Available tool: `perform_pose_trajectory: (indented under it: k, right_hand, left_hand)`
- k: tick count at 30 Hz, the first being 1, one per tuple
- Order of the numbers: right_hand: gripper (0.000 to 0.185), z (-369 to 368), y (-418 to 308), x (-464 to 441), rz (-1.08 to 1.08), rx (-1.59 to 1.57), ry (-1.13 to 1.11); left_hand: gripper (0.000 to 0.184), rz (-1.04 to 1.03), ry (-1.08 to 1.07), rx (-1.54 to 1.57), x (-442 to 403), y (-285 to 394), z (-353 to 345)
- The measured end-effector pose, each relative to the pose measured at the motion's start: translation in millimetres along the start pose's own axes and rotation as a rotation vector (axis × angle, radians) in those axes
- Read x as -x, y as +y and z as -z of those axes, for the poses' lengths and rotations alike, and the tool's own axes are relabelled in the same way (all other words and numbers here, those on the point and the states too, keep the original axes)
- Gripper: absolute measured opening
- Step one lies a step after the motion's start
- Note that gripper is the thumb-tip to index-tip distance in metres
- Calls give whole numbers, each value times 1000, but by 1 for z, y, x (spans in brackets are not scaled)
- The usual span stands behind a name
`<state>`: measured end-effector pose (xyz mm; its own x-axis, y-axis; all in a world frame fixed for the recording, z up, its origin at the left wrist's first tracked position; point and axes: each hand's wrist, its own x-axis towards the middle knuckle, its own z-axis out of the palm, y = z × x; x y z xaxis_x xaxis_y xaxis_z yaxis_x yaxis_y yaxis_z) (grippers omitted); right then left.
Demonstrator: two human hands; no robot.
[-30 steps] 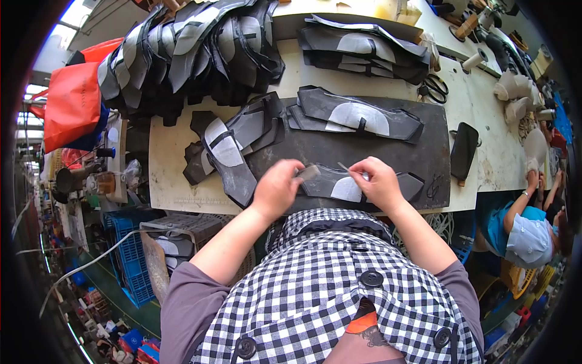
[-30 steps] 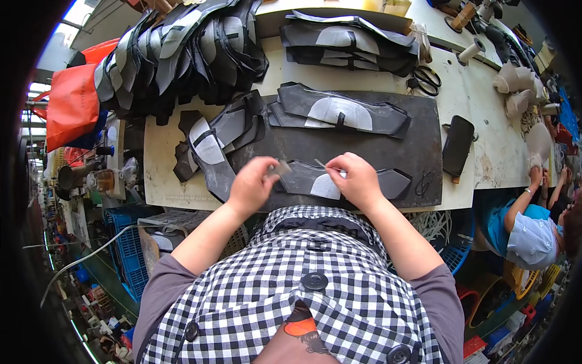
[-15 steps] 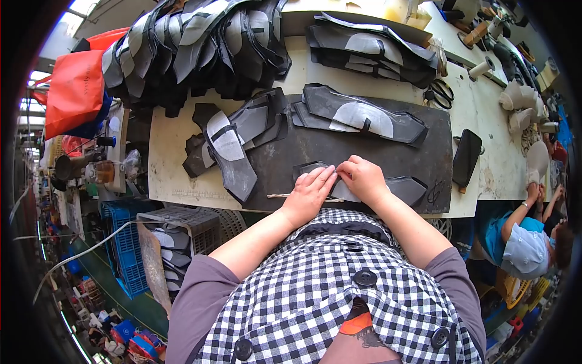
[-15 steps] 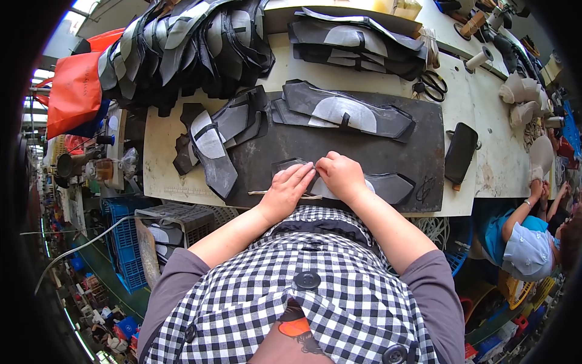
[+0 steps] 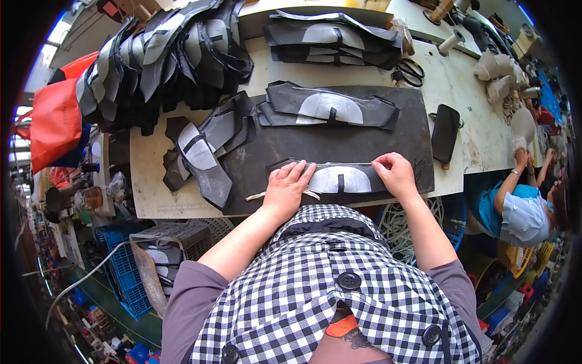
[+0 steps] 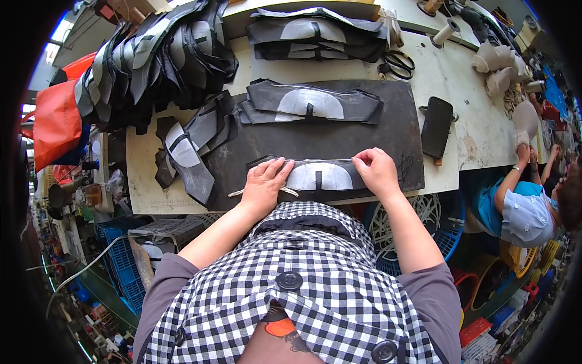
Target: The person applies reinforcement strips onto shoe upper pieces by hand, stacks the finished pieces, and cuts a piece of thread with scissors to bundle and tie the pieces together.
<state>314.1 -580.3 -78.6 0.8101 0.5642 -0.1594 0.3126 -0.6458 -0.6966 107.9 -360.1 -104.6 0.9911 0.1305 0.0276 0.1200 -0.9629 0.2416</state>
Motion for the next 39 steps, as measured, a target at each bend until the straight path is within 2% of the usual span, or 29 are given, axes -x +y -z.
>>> perform_pose_trajectory:
  k: [7, 8, 9, 11, 13, 14, 17, 18, 19, 21, 22, 23, 24, 25, 26, 27, 30, 32, 33, 35, 37, 38, 39]
  right_hand:
    - [15, -9, 15, -2, 0, 1, -40]
    - [15, -11, 14, 0, -14, 17, -31]
    - [15, -12, 11, 0, -25, 38, -25]
    - [15, -14, 7, -1, -20, 90, 4]
    - [17, -18, 3, 0, 4, 151, 47]
    - [15, -15, 1, 1, -6, 165, 58]
    - [13, -13, 33, -9, -125, -77, 202]
    - [15, -7, 34, -8, -73, -109, 281]
    - [15, -3, 33, -4, 17, -39, 342]
    - [28, -1, 16, 10, 179, -160, 176]
    - [39, -1, -5, 16, 382, -44, 122]
    - [51, -7, -24, 20, 586, 71, 68]
    - [72, -17, -35, 23, 592, 108, -42]
    - [74, -31, -30, 20, 627, 165, -86]
    - [75, -35, -31, 15, 626, 190, -117]
    - [76, -37, -32, 8, 631, 214, -150]
    - [74, -11, -69, -15, 736, 228, -38]
    - [71, 2, -89, -39, 745, 313, 151]
    - [65, 7, -103, -48, 713, 313, 281]
    - [52, 3, -122, -54, 753, 251, 285]
    - [35, -19, -133, -52, 765, -86, -111]
    - [28, -31, -142, -40, 694, -202, -279]
    - [25, -45, -148, -29, 646, -287, -319]
  left_hand:
    - [50, 40, -87, 1, -13, 11, 17]
    - [47, 65, -47, 69, -17, 17, 9]
    - [48, 9, 57, 104, -25, 29, 9]
    - [53, -222, 23, 221, -46, 50, 7]
    - [57, -308, -166, 93, -58, 66, 1]
    - [56, -281, -176, 124, -60, 66, 1]
    - [53, -242, -288, 188, -66, 67, 11]
    - [47, -256, -192, 257, -66, 63, 11]
    - [44, -206, -135, 436, -66, 57, 12]
    - [40, -93, -21, 790, -63, 42, 16]
    - [30, -31, 151, 800, -60, 37, 19]
    - [23, 223, 102, 901, -53, 33, 20]
    - [21, 449, 32, 1165, -52, 29, 30]
    - [20, 683, -34, 1425, -49, 25, 41]
    - [24, 790, -69, 1593, -44, 19, 54]
    - [26, 781, -9, 1607, -41, 14, 60]
    - [34, 742, 114, 1648, -21, 1, 71]
    - [29, 695, 127, 1668, -14, -3, 74]
    - [27, 669, 133, 1694, -12, -3, 73]
    - [24, 620, 130, 1741, -12, -1, 73]
    - [22, 602, 133, 1772, -10, 4, 71]
    - [21, 605, 145, 1778, -11, 7, 72]
    - [19, 607, 161, 1784, -12, 11, 75]
